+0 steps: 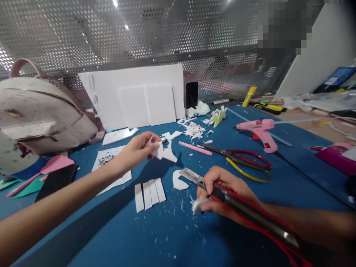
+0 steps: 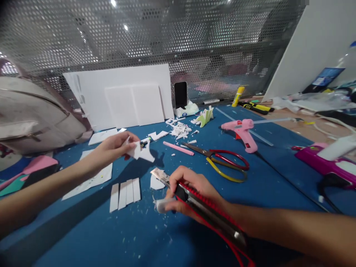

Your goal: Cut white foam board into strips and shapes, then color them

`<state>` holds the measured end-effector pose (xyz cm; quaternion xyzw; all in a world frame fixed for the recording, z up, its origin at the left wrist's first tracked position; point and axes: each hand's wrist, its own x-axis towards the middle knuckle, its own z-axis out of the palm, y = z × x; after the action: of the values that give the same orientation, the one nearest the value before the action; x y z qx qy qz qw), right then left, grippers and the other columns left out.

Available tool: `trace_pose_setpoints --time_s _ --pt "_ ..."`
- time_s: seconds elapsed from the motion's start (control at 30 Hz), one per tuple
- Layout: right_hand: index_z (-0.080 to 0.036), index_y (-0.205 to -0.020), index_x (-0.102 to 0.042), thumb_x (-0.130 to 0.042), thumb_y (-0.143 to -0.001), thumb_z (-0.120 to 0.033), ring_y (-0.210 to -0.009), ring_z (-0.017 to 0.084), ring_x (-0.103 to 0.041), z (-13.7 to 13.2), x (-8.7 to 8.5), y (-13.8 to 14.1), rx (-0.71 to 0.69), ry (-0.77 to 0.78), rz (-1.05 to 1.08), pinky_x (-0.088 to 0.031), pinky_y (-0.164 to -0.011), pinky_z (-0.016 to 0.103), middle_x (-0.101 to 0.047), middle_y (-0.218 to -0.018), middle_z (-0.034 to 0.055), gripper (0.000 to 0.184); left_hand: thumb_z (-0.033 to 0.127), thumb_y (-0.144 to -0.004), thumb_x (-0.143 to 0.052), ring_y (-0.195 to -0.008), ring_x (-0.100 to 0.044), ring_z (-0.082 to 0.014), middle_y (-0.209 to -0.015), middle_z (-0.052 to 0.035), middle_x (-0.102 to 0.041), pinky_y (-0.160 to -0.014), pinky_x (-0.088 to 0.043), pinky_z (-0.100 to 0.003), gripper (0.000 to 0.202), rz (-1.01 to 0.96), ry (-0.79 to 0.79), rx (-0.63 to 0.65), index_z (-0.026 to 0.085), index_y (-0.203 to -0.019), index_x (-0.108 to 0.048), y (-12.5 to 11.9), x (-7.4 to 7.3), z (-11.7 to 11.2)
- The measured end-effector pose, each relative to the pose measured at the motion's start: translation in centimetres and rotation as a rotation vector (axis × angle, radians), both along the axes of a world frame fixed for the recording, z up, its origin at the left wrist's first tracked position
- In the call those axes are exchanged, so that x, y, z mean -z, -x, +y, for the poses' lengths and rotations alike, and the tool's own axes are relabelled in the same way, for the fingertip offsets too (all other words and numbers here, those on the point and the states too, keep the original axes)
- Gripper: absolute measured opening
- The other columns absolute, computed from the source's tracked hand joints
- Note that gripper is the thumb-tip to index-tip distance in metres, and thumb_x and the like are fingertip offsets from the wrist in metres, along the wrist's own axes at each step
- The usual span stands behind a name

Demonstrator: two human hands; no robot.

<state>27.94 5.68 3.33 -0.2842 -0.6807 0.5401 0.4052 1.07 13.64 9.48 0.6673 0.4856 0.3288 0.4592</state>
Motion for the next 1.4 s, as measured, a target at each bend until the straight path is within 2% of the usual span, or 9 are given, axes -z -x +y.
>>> trace_pose_setpoints --time_s 0.3,0.5,0.63,0.8,0.9,1.03,1.17,1.3,1.4 --pt "-0.022 -0.087 -0.047 -0.080 -0.078 -0.026 -0.061 0.013 -0.067 0.9 0.6 -0.4 0.110 -0.053 0.041 -0.053 -0.057 0.024 -0.068 -0.074 -0.0012 0.035 0.034 -0.096 -0.062 -0.093 -0.066 -0.0181 -0.112 -0.0071 -0.064 -0.079 -0.058 -0.036 0.029 0.148 -0.136 0.075 0.015 -0.117 -0.060 -10.4 1.1 12.9" --pt "-0.023 -0.092 -0.046 -0.078 -0.082 -0.030 -0.065 0.015 -0.067 1.3 0.4 -0.7 0.069 -0.040 0.018 -0.053 -0.061 0.028 -0.068 -0.079 0.0000 0.035 0.035 -0.095 -0.063 -0.106 -0.064 -0.0225 -0.123 -0.0091 -0.061 -0.090 -0.056 -0.044 0.032 0.219 -0.293 0.129 0.016 -0.121 -0.059 -10.9 2.0 15.1" --pt "-0.023 -0.094 -0.045 -0.076 -0.085 -0.029 -0.064 0.014 -0.066 1.3 0.4 -0.7 0.071 -0.047 0.007 -0.052 -0.060 0.027 -0.068 -0.081 -0.0009 0.033 0.035 -0.095 -0.064 -0.107 -0.063 -0.0228 -0.120 -0.0085 -0.063 -0.092 -0.054 -0.045 0.029 0.223 -0.383 0.129 0.015 -0.117 -0.061 -7.2 0.8 12.4" --pt "-0.023 -0.098 -0.045 -0.073 -0.087 -0.026 -0.068 0.015 -0.067 1.7 0.6 -0.6 0.077 -0.073 -0.020 -0.052 -0.064 0.027 -0.068 -0.086 0.0005 0.031 0.028 -0.095 -0.061 -0.094 -0.065 -0.0180 -0.098 -0.0043 -0.068 -0.091 -0.052 -0.039 0.016 0.184 -0.348 0.163 0.014 -0.101 -0.065 -2.5 -0.6 3.8" --pt "-0.023 -0.098 -0.047 -0.075 -0.085 -0.025 -0.065 0.012 -0.064 1.8 0.5 -0.1 0.086 -0.091 -0.012 -0.050 -0.061 0.025 -0.067 -0.089 0.0005 0.031 0.025 -0.096 -0.054 -0.088 -0.065 -0.0149 -0.091 -0.0039 -0.069 -0.085 -0.050 -0.030 0.015 0.171 -0.255 0.184 0.017 -0.095 -0.067 -1.0 -0.3 -2.1" --pt "-0.023 -0.099 -0.046 -0.079 -0.081 -0.025 -0.062 0.009 -0.060 1.2 0.0 1.3 0.070 -0.042 -0.010 -0.048 -0.056 0.022 -0.066 -0.093 0.0006 0.038 0.029 -0.092 -0.059 -0.084 -0.063 -0.0153 -0.092 -0.0028 -0.069 -0.080 -0.050 -0.030 0.012 0.119 -0.078 0.218 0.019 -0.097 -0.065 -0.8 1.2 -8.0" --pt "-0.025 -0.103 -0.042 -0.080 -0.081 -0.026 -0.062 0.008 -0.059 0.3 -0.5 3.0 0.031 0.085 -0.010 -0.049 -0.055 0.022 -0.063 -0.102 0.0008 0.044 0.039 -0.083 -0.072 -0.082 -0.063 -0.0151 -0.092 -0.0029 -0.066 -0.077 -0.052 -0.029 0.030 0.004 0.093 0.206 0.018 -0.098 -0.056 -1.8 2.5 -10.3" --pt "-0.025 -0.104 -0.042 -0.078 -0.083 -0.028 -0.074 0.012 -0.062 -0.3 -1.4 3.6 -0.013 0.068 0.005 -0.050 -0.065 0.025 -0.063 -0.099 0.0001 0.043 0.037 -0.092 -0.057 -0.073 -0.061 -0.0122 -0.081 -0.0013 -0.062 -0.072 -0.050 -0.027 0.020 -0.048 0.158 0.202 0.018 -0.092 -0.051 -2.0 2.8 -10.5" --pt "-0.024 -0.104 -0.041 -0.070 -0.091 -0.034 -0.084 0.015 -0.064 -0.4 -2.3 2.8 -0.009 0.033 -0.022 -0.048 -0.073 0.028 -0.068 -0.096 0.0027 0.033 0.032 -0.093 -0.056 -0.070 -0.058 -0.0124 -0.079 -0.0016 -0.062 -0.068 -0.045 -0.025 0.017 0.015 0.143 0.265 0.016 -0.093 -0.060 -1.1 2.3 -10.7"
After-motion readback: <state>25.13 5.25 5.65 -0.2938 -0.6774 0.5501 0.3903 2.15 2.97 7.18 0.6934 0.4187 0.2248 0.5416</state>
